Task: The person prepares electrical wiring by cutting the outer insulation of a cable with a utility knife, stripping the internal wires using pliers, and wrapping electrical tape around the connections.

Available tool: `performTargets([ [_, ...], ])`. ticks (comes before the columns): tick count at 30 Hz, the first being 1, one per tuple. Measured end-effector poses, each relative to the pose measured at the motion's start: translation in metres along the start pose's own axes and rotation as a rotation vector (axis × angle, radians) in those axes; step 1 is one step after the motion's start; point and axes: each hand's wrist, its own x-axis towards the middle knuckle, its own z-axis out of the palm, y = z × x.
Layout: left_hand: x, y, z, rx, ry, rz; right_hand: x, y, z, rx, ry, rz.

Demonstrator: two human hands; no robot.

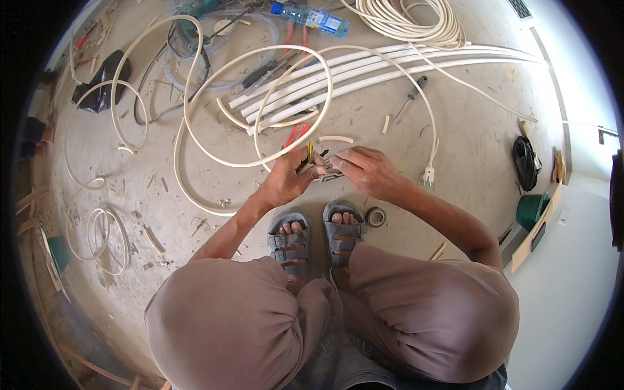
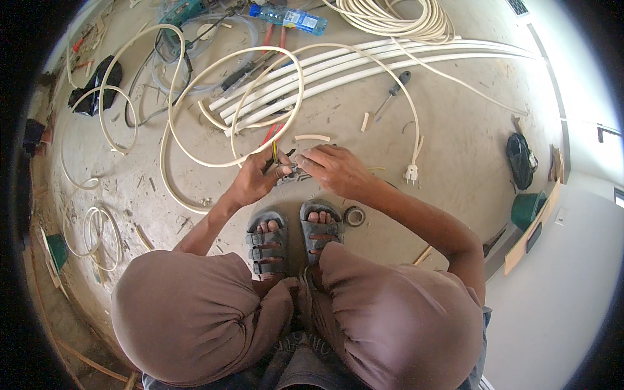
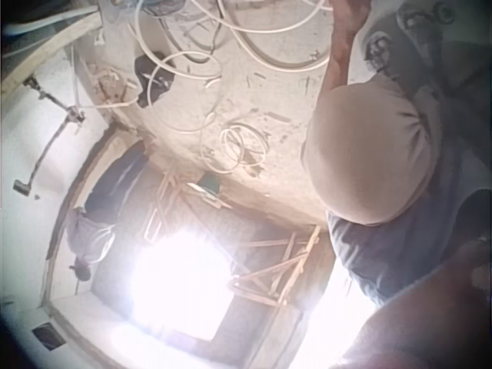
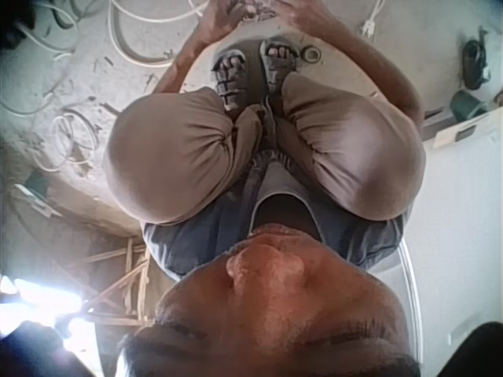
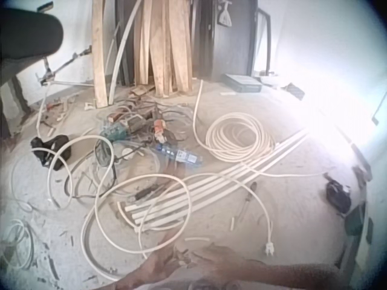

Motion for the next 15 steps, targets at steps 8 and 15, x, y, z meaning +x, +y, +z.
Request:
performTargets([
  [8, 0.0, 0.002, 0.001, 0.168, -0.029, -0.009, 0.01, -0.009, -0.007, 0.617, -0.161, 0.503],
  [15, 0.003, 0.009, -0.003, -0.044, -0.028, -0.085, 0.016, -0.024, -0.018, 0.412, -0.022, 0.379],
])
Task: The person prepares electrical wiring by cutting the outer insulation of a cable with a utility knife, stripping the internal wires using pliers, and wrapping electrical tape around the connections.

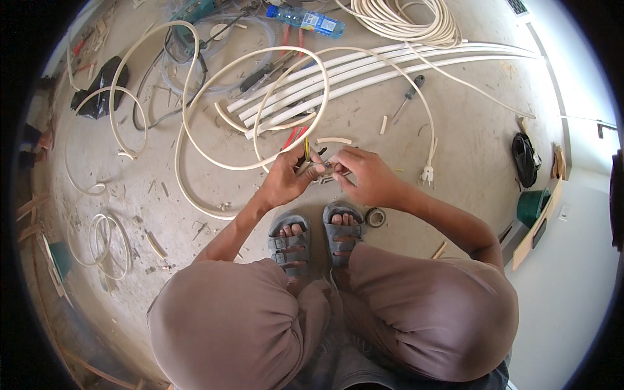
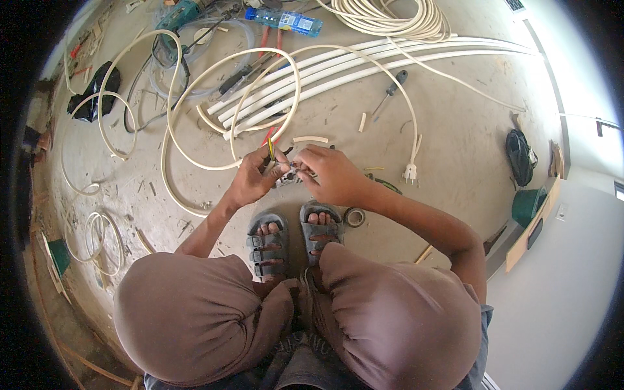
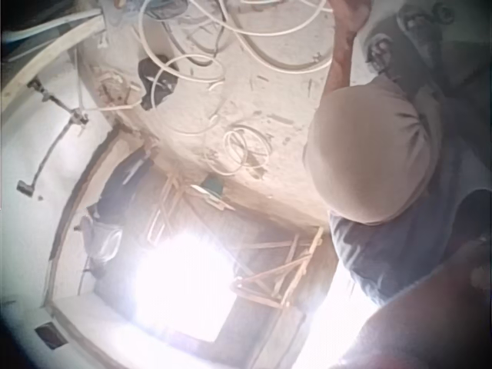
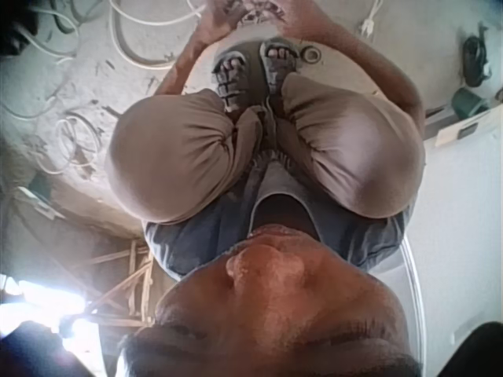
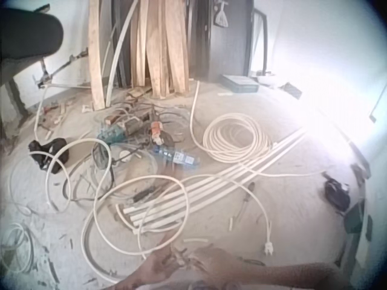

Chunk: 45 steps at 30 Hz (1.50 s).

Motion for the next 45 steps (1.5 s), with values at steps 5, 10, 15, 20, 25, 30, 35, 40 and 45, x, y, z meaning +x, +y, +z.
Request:
performTargets([
  [5, 0.003, 0.004, -0.002, -0.086, -0.031, 0.033, 0.003, 0.019, -0.003, -0.497, 0.003, -0.382],
  [10, 0.004, 0.003, -0.005, -0.073, -0.096, -0.035, 0.01, 0.024, -0.012, -0.499, -0.082, -0.503],
  [15, 0.001, -0.003, 0.001, -0.052, -0.085, 0.07, 0.01, 0.014, -0.013, 0.026, -0.145, -0.076],
  [20, -0.003, 0.003, 0.005, -0.107, -0.05, 0.118, 0.011, 0.018, -0.016, 0.806, -0.345, 0.527],
  [25, -0.004, 0.023, -0.017, -0.106, -0.027, 0.01, -0.052, 0.041, -0.022, -0.153, 0.08, 0.308],
  [30, 0.007, 0.032, -0.018, -0.117, -0.01, -0.002, -0.179, 0.098, 0.01, -0.564, 0.043, 0.382],
  [35, 0.014, 0.031, -0.014, -0.182, -0.032, -0.01, -0.191, 0.125, 0.015, -0.384, 0.083, 0.437],
  [40, 0.01, 0.031, -0.02, -0.105, -0.057, -0.014, -0.158, 0.064, -0.033, 0.53, 0.062, 0.949],
  [45, 0.008, 0.025, -0.016, -0.152, -0.123, 0.037, -0.116, -0.013, -0.107, 0.137, -0.227, 0.601],
])
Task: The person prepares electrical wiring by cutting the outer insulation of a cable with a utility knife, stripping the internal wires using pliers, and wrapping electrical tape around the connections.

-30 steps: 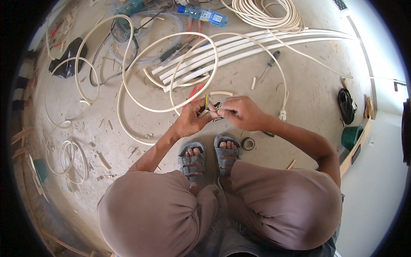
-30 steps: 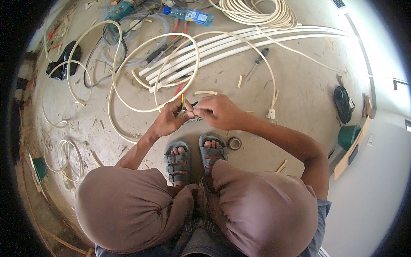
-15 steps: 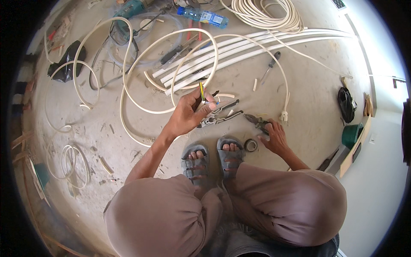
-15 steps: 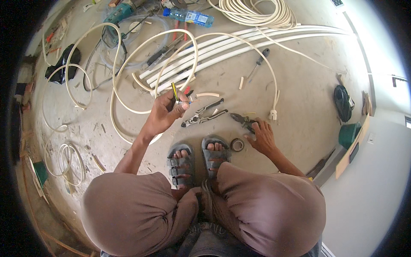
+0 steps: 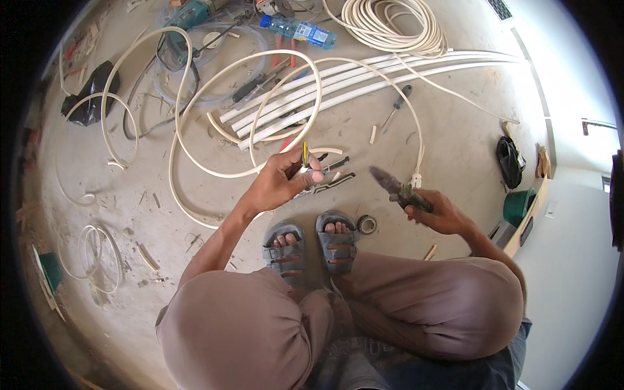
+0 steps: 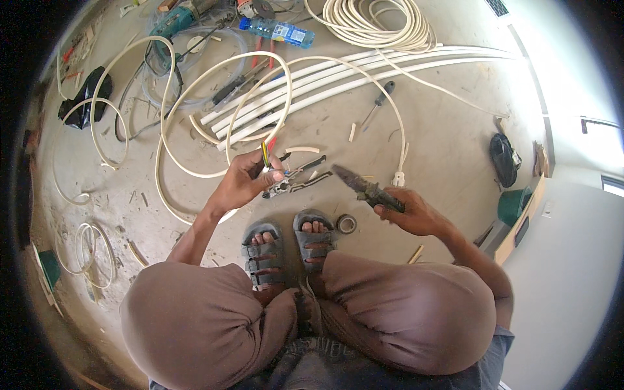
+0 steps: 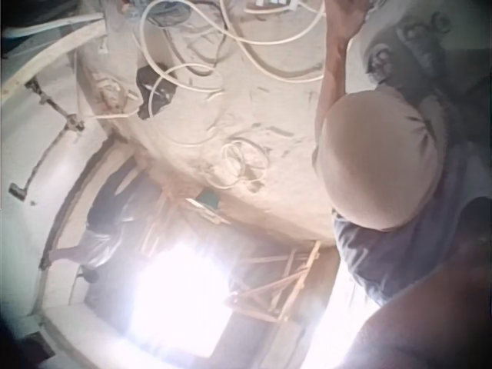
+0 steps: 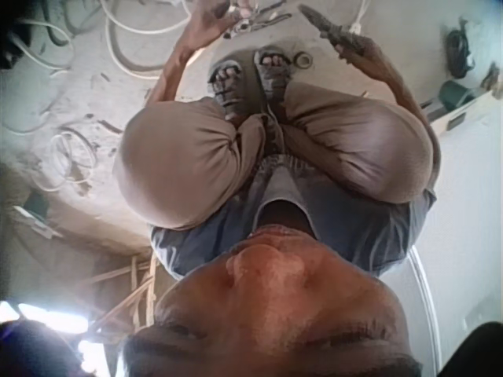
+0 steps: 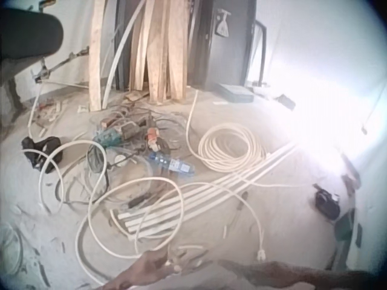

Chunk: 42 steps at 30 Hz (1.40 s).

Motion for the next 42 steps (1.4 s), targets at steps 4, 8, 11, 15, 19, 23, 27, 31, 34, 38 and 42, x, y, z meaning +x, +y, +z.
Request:
performTargets([
  [4, -0.012, 0.006, -0.005, 0.027, -0.009, 0.005, 0.021, -0.058, -0.03, -0.355, -0.078, -0.222],
  [8, -0.017, 0.004, -0.004, 0.018, -0.039, 0.033, 0.038, -0.083, -0.046, -0.392, -0.197, -0.198],
  [11, -0.021, 0.006, -0.004, 0.06, -0.051, 0.095, 0.043, -0.09, -0.044, -0.427, -0.226, -0.199],
  [15, -0.024, 0.001, -0.007, 0.088, -0.062, 0.127, 0.045, -0.097, -0.041, -0.514, -0.252, -0.204],
  [19, -0.024, -0.005, -0.006, 0.119, -0.047, 0.125, 0.043, -0.101, -0.038, -0.553, -0.219, -0.262],
  [23, -0.022, -0.005, -0.004, 0.152, -0.038, 0.13, 0.042, -0.097, -0.035, -0.6, -0.206, -0.292],
  [27, -0.022, -0.005, -0.002, 0.129, -0.043, 0.137, 0.042, -0.1, -0.033, -0.528, -0.258, -0.161],
  [31, -0.021, 0.003, -0.001, 0.119, -0.109, 0.042, 0.042, -0.092, -0.029, -0.5, -0.25, -0.21],
  [34, -0.022, -0.004, 0.001, 0.1, -0.071, 0.13, 0.047, -0.088, -0.027, -0.492, -0.303, -0.218],
  [38, -0.023, -0.002, -0.002, 0.075, -0.132, 0.043, 0.049, -0.082, -0.026, -0.411, -0.377, -0.186],
  [42, -0.024, -0.001, -0.002, 0.088, -0.162, -0.028, 0.049, -0.074, -0.025, -0.424, -0.34, -0.23],
])
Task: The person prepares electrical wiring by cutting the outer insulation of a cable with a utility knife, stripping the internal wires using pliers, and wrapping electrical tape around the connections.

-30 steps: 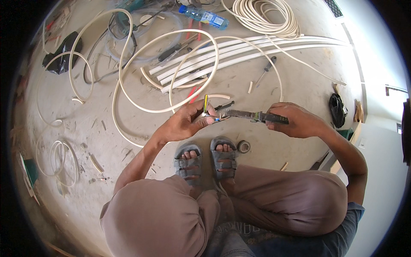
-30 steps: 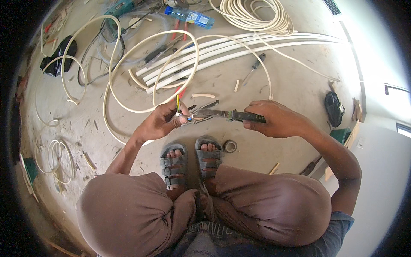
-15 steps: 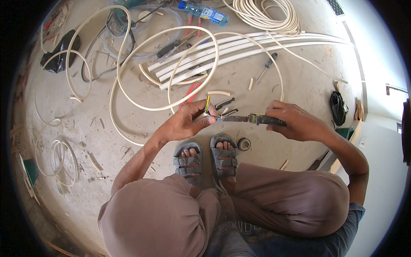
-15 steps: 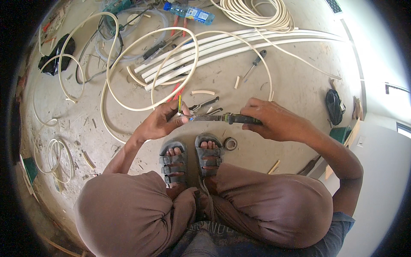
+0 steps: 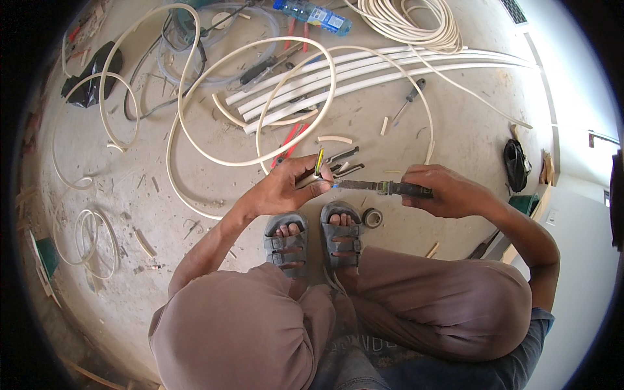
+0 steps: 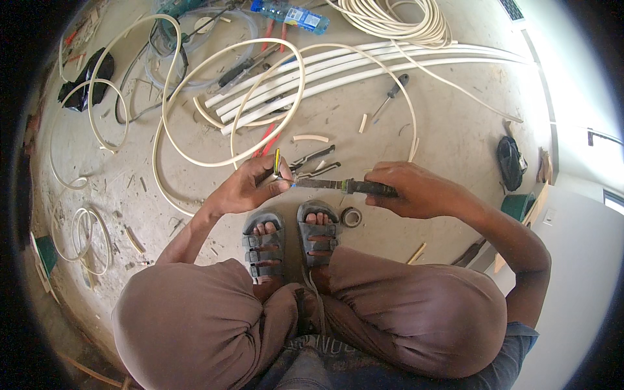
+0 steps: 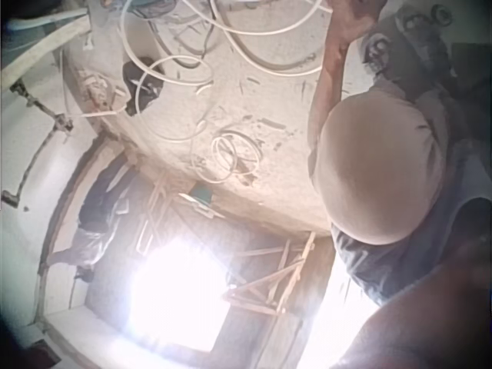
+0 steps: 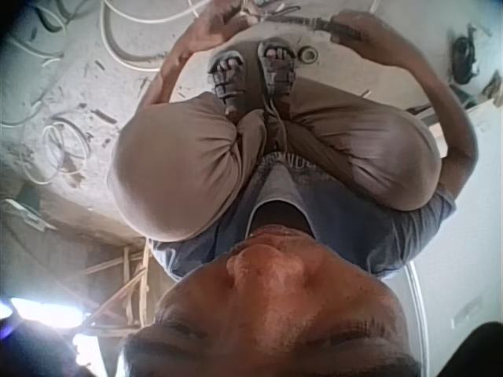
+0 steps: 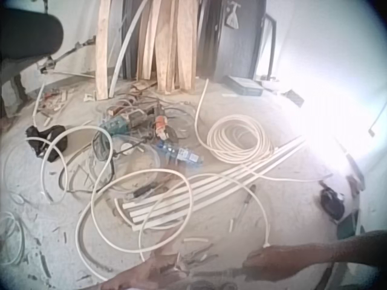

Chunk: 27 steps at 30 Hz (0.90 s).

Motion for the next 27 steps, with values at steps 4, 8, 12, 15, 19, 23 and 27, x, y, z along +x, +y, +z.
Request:
performTargets([
  [4, 0.0, 0.0, 0.0, -0.022, 0.006, -0.01, 0.0, -0.006, -0.002, 0.001, 0.042, -0.002],
  [8, 0.001, 0.0, -0.001, 0.04, 0.028, 0.027, 0.0, 0.002, 0.001, -0.001, 0.029, -0.036],
  [12, 0.001, -0.001, 0.005, -0.006, 0.035, 0.135, 0.004, 0.013, -0.008, 0.622, -0.492, 0.332],
  [15, 0.0, 0.001, 0.004, 0.023, 0.026, 0.145, 0.004, 0.033, 0.019, 1.459, -0.706, 0.258],
  [19, 0.0, 0.006, 0.002, -0.063, 0.11, 0.205, -0.001, 0.025, 0.01, 0.93, -0.36, 0.088],
  [23, 0.0, 0.009, -0.003, 0.018, 0.144, 0.139, -0.014, 0.003, -0.001, -0.005, 0.224, 0.001],
  [27, 0.004, 0.008, -0.003, -0.037, 0.151, 0.094, -0.014, -0.015, 0.0, -0.611, 0.525, -0.029],
])
